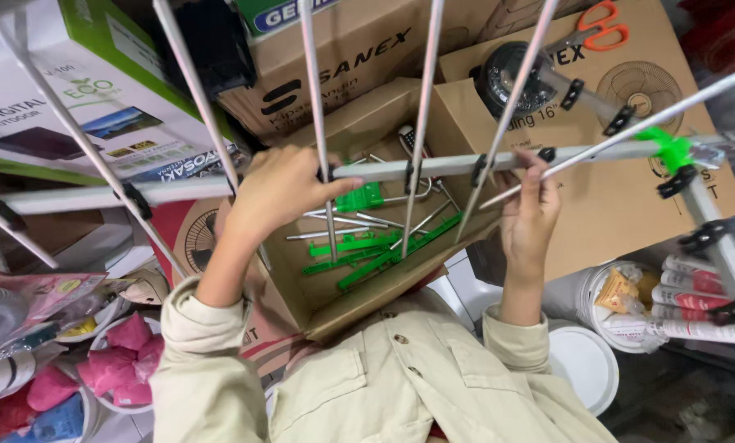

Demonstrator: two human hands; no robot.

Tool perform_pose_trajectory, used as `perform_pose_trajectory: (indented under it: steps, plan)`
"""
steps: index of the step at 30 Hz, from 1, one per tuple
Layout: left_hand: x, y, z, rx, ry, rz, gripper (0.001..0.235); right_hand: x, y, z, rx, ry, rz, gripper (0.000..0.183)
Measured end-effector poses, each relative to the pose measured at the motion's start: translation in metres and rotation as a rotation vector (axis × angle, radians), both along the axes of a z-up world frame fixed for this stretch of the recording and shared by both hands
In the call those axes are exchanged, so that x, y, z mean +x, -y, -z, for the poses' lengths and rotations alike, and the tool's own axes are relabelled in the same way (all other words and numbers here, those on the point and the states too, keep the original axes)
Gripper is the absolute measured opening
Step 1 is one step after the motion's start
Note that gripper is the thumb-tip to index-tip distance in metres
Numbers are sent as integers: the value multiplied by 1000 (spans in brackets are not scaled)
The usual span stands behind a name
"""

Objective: The person assembles a digital antenna by hand, sliding metal tubes through the main frame and attaching green plastic components.

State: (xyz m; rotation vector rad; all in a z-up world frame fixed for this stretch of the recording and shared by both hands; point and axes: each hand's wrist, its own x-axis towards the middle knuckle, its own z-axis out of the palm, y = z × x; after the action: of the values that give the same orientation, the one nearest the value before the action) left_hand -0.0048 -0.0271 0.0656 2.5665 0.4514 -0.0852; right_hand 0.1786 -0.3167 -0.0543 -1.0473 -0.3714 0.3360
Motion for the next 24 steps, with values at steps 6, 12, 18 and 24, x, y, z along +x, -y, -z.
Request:
perform_pose_trajectory:
  steps: [6,12,18,24]
  plan:
    - [20,-1,-23,-113,-217,-71,52,11,-1,-30,-148,85,131,40]
    - [3,12,9,-89,-215,-39,61,7,-3,-11,-292,110,150,27]
    - [-9,14,45,-172,-158,-109,60,15,-3,5,-413,123,159,22]
    - [-23,28,68,-75,-53,-290,62,15,-11,7,-478,178,119,25]
